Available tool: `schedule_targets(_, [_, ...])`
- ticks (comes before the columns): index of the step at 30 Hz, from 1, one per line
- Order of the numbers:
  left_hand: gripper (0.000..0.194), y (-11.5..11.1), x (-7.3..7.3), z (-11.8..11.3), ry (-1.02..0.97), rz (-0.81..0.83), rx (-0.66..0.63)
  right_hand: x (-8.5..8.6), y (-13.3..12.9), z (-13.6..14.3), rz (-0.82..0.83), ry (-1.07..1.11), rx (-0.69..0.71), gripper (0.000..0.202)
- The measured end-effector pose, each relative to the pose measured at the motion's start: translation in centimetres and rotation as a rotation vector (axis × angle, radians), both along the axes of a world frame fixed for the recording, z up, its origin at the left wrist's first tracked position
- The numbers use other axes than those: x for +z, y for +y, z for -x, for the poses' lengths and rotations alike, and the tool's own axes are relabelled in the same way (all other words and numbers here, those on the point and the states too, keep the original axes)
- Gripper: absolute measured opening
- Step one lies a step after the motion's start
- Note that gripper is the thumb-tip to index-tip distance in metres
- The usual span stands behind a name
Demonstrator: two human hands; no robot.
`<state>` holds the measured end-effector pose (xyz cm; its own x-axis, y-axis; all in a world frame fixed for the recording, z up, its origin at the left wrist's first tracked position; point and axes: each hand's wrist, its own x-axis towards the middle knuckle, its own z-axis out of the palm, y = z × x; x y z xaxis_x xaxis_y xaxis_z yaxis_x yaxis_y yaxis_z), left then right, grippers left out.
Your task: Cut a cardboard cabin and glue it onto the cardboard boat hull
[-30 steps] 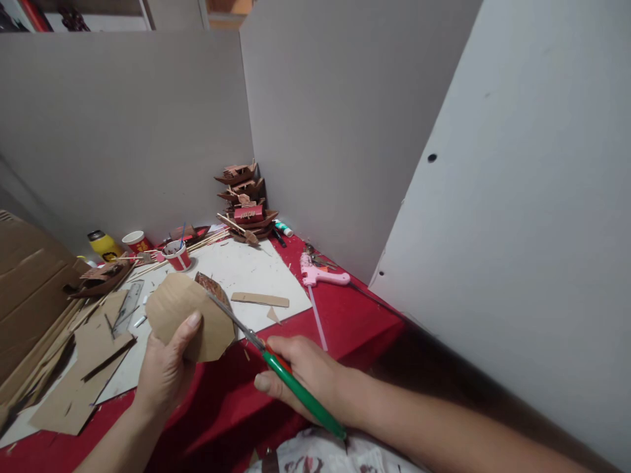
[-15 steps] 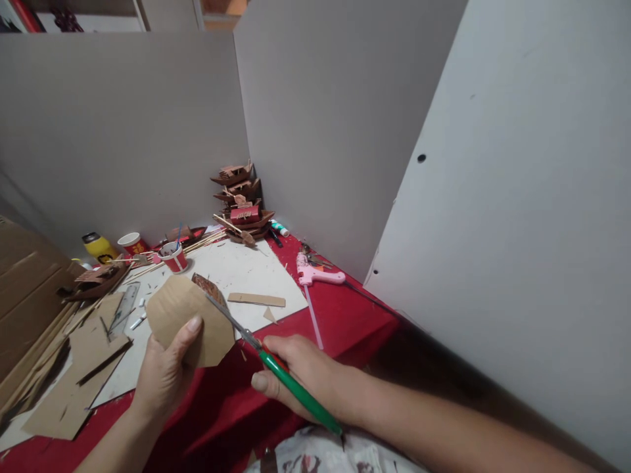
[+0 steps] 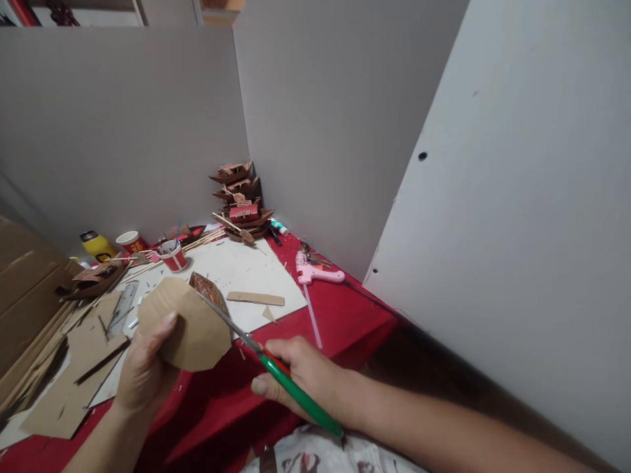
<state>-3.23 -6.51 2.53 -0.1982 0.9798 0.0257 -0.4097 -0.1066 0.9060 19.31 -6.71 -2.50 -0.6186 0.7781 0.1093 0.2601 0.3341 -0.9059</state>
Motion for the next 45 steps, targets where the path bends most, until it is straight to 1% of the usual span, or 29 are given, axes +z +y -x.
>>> schedule_targets(3, [0.036,0.1,0.2,0.0,0.025,0.038,0.000,0.2,0.2,-0.1,-0.038,-0.055,-0.022,0.056])
schedule_targets(7, [0.038,0.0,0.0,-0.5,0.033,0.078,-0.018,0.6,0.3,-0.2,-0.065,-0.084,-0.023,0.058])
schedule_targets(11, [0.043,0.1,-0.4,-0.8,0.025,0.073,-0.029,0.3,0.3,-0.3,-0.027,-0.054,-0.023,0.060])
schedule_targets(15, [0.041,0.3,-0.9,-0.6,0.018,0.056,-0.068,-0.2,0.1,-0.3,0.017,-0.012,-0.030,0.060])
schedule_targets(20, [0.034,0.2,-1.3,-0.3,0.056,0.052,-0.096,0.5,0.1,-0.3,-0.006,-0.023,-0.027,0.059])
schedule_targets(23, [0.035,0.2,-1.5,-0.3,0.088,0.068,-0.112,0.9,0.1,-0.4,-0.027,-0.037,-0.026,0.056])
schedule_targets(27, [0.033,0.2,-1.7,-0.3,0.105,0.071,-0.126,0.6,-0.1,-0.4,0.018,0.000,-0.019,0.055])
schedule_targets(31, [0.034,-0.1,-1.6,-0.8,0.121,0.085,-0.128,0.2,-0.1,-0.1,0.061,0.063,-0.015,0.054])
schedule_targets(35, [0.037,-0.5,-1.2,-1.3,0.146,0.104,-0.136,0.4,0.2,-0.1,0.040,0.115,0.006,0.054])
schedule_targets(41, [0.035,-0.5,-0.9,-0.6,0.172,0.073,-0.199,1.0,0.4,-0.9,-0.038,0.007,-0.010,0.060])
schedule_targets(45, [0.035,-0.5,-0.9,-0.6,0.201,0.064,-0.200,0.9,0.2,-1.1,-0.065,-0.044,-0.001,0.061])
